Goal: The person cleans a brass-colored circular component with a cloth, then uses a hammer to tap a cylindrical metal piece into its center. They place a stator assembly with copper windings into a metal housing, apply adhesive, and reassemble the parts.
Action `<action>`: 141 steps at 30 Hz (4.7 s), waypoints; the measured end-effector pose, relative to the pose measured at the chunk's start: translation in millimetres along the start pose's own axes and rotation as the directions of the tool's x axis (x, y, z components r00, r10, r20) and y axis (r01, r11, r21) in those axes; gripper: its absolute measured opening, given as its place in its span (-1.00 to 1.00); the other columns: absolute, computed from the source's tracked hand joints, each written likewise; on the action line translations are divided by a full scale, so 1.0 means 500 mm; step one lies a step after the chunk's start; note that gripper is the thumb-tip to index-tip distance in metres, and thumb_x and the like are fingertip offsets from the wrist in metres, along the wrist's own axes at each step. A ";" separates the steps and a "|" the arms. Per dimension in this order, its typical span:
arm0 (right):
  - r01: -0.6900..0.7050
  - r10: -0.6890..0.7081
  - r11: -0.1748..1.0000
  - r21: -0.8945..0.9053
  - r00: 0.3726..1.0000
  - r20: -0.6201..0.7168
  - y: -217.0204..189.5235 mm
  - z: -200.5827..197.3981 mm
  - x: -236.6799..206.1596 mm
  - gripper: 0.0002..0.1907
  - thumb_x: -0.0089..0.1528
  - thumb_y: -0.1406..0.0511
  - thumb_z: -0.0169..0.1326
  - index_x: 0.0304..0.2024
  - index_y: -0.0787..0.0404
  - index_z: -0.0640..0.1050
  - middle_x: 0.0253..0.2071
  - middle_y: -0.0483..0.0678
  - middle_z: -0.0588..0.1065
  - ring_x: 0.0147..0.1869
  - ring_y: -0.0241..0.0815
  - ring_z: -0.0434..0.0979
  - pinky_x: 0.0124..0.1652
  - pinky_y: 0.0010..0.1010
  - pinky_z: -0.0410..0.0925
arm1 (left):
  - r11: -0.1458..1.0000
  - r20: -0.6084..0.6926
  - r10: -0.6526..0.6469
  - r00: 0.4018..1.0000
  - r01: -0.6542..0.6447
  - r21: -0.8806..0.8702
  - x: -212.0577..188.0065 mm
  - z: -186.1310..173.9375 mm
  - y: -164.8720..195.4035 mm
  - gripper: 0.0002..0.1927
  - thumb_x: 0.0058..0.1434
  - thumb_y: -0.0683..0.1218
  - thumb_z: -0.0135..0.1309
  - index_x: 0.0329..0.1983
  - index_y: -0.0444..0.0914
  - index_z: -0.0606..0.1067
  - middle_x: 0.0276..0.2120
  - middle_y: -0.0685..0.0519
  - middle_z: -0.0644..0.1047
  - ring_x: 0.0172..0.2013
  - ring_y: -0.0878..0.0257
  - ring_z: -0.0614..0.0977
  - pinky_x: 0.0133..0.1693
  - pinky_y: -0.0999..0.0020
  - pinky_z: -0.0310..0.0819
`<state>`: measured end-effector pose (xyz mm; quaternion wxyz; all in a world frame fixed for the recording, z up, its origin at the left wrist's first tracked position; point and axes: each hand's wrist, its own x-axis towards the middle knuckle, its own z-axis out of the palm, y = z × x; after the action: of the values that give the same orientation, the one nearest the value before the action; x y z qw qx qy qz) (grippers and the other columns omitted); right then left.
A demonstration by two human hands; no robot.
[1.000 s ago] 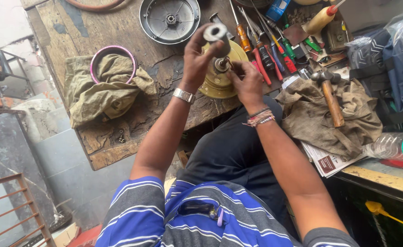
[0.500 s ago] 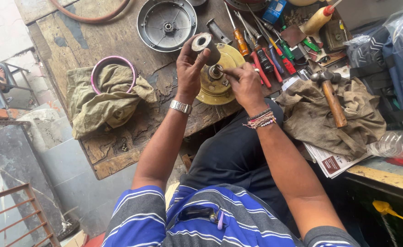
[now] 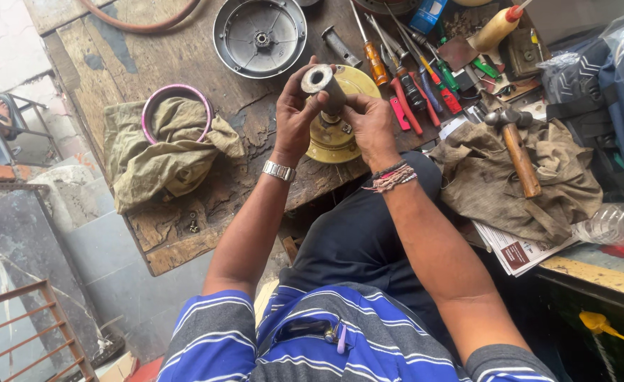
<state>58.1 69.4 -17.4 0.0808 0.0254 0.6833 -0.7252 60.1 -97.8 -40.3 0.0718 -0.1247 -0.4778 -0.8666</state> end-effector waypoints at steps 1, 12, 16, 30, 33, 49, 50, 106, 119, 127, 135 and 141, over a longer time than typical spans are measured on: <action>-0.019 0.018 1.000 0.019 0.999 0.036 0.000 -0.004 0.002 -0.74 0.26 0.38 0.26 -0.03 0.42 0.65 -0.19 -0.03 0.66 -0.20 -0.38 0.62 -0.15 -0.55 0.47 | 1.000 0.015 0.005 1.000 -0.005 0.030 -0.002 -0.005 -0.001 -0.35 0.34 -0.10 0.30 0.43 -0.30 0.31 0.27 -0.14 0.52 0.36 0.15 0.48 0.47 0.22 0.26; 0.174 -0.367 0.588 -0.790 0.927 -0.069 -0.048 -0.178 -0.099 -0.49 0.23 0.37 0.30 0.23 0.15 0.50 0.04 0.00 0.61 0.10 -0.05 0.64 0.09 -0.24 0.45 | 0.697 0.022 -0.068 0.997 0.032 0.716 -0.034 -0.013 0.004 -0.28 0.08 -0.05 0.43 0.30 -0.12 0.39 0.31 -0.01 0.43 0.27 0.13 0.56 0.34 0.19 0.47; -0.049 -0.496 0.030 -0.998 0.866 -0.057 -0.077 -0.360 -0.197 -0.47 0.23 0.24 0.37 0.23 0.15 0.55 0.15 0.05 0.53 0.24 0.20 0.43 0.16 -0.02 0.30 | 0.594 0.167 -0.011 0.986 -0.128 0.794 -0.016 0.011 0.000 -0.31 0.14 -0.07 0.43 0.31 -0.16 0.39 0.30 -0.03 0.50 0.34 0.04 0.50 0.44 0.01 0.10; -0.220 -0.102 -0.075 -0.973 0.972 -0.212 -0.114 -0.502 -0.162 -0.38 0.30 0.22 0.24 0.33 0.21 0.33 -0.13 0.30 0.54 -0.12 0.37 0.59 -0.14 0.15 0.42 | 0.461 0.192 0.056 0.980 -0.196 0.865 -0.008 0.039 -0.015 -0.31 -0.01 -0.02 0.45 0.17 -0.19 0.41 0.02 -0.06 0.56 0.17 -0.05 0.50 0.36 -0.08 0.04; -0.066 -0.271 0.218 -0.974 0.954 -0.126 -0.195 -0.456 -0.197 -0.38 0.33 0.24 0.28 0.34 0.27 0.32 -0.17 0.21 0.54 -0.11 0.21 0.61 -0.11 0.00 0.45 | 0.492 0.183 0.066 0.981 -0.192 0.849 -0.006 0.042 -0.015 -0.33 0.04 -0.01 0.45 0.18 -0.17 0.40 0.05 -0.04 0.56 0.18 -0.01 0.52 0.38 -0.08 0.07; 0.038 0.095 0.712 -0.701 0.984 0.150 -0.244 -0.135 -0.202 -0.63 0.37 0.12 0.09 0.01 0.31 0.47 -0.57 -0.07 0.46 -0.61 -0.29 0.45 -0.56 -0.38 0.33 | 0.523 0.183 -0.009 0.983 -0.152 0.839 -0.003 0.042 0.009 -0.37 -0.01 -0.02 0.46 0.16 -0.15 0.53 0.21 -0.01 0.49 0.27 -0.01 0.44 0.31 0.05 0.29; 0.058 0.051 0.733 -0.678 0.989 0.139 -0.257 -0.140 -0.211 -0.62 0.37 0.14 0.07 0.04 0.30 0.45 -0.57 -0.08 0.46 -0.62 -0.30 0.44 -0.57 -0.40 0.32 | 0.508 0.179 -0.018 0.984 -0.145 0.849 -0.002 0.040 0.009 -0.37 0.00 -0.02 0.47 0.15 -0.16 0.53 0.21 -0.01 0.49 0.27 -0.02 0.43 0.30 0.03 0.29; 0.579 -0.342 0.545 -0.606 0.814 0.469 -0.353 -0.093 -0.175 -0.65 0.38 0.19 0.02 0.05 0.35 0.38 -0.31 0.17 0.56 -0.32 0.06 0.63 -0.36 -0.16 0.46 | 0.591 0.108 -0.007 0.994 -0.083 0.802 -0.012 0.021 -0.026 -0.41 -0.09 -0.07 0.47 -0.02 -0.22 0.44 0.21 -0.14 0.38 0.25 -0.07 0.41 0.30 0.08 0.34; 0.205 -0.006 0.382 -0.901 0.976 0.220 -0.302 -0.109 -0.144 -0.64 0.44 0.13 0.12 0.05 0.29 0.42 -0.42 0.22 0.54 -0.31 0.22 0.62 -0.38 -0.10 0.41 | 0.548 0.155 0.052 0.987 -0.158 0.821 -0.002 0.021 -0.036 -0.39 -0.16 -0.07 0.53 -0.08 -0.21 0.47 0.20 -0.11 0.41 0.27 -0.06 0.39 0.29 0.05 0.34; 0.415 -0.401 0.623 -0.663 0.897 0.184 -0.267 -0.095 -0.171 -0.56 0.44 0.12 0.05 0.11 0.37 0.36 -0.23 0.30 0.53 -0.32 0.21 0.59 -0.33 -0.07 0.45 | 0.498 0.150 0.060 0.987 -0.160 0.852 -0.010 0.015 -0.034 -0.38 -0.19 -0.09 0.52 -0.06 -0.23 0.48 0.22 -0.18 0.40 0.27 -0.10 0.40 0.27 0.04 0.31; 0.441 -0.345 0.559 -0.702 0.894 0.287 -0.310 -0.138 -0.199 -0.64 0.43 0.25 0.13 0.12 0.36 0.37 -0.41 0.16 0.55 -0.43 0.08 0.63 -0.41 -0.20 0.40 | 0.523 0.116 0.006 0.993 -0.102 0.846 -0.015 0.016 -0.022 -0.44 -0.15 -0.10 0.48 -0.11 -0.24 0.47 0.24 -0.16 0.43 0.28 -0.10 0.38 0.28 0.01 0.28; 0.641 -0.583 0.382 -0.665 0.726 0.364 -0.288 -0.079 -0.186 -0.64 0.45 0.24 0.10 0.14 0.36 0.37 -0.29 0.30 0.53 -0.26 0.26 0.60 -0.31 -0.10 0.43 | 0.480 0.158 0.059 0.986 -0.167 0.861 -0.013 0.022 -0.028 -0.44 -0.14 -0.09 0.50 -0.09 -0.19 0.48 0.23 -0.11 0.44 0.28 -0.08 0.41 0.29 0.03 0.28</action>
<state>125.0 123.9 135.6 -0.1658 -0.2895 0.8758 -0.3489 64.6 -80.7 -47.9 0.1564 -0.1484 -0.8441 -0.4909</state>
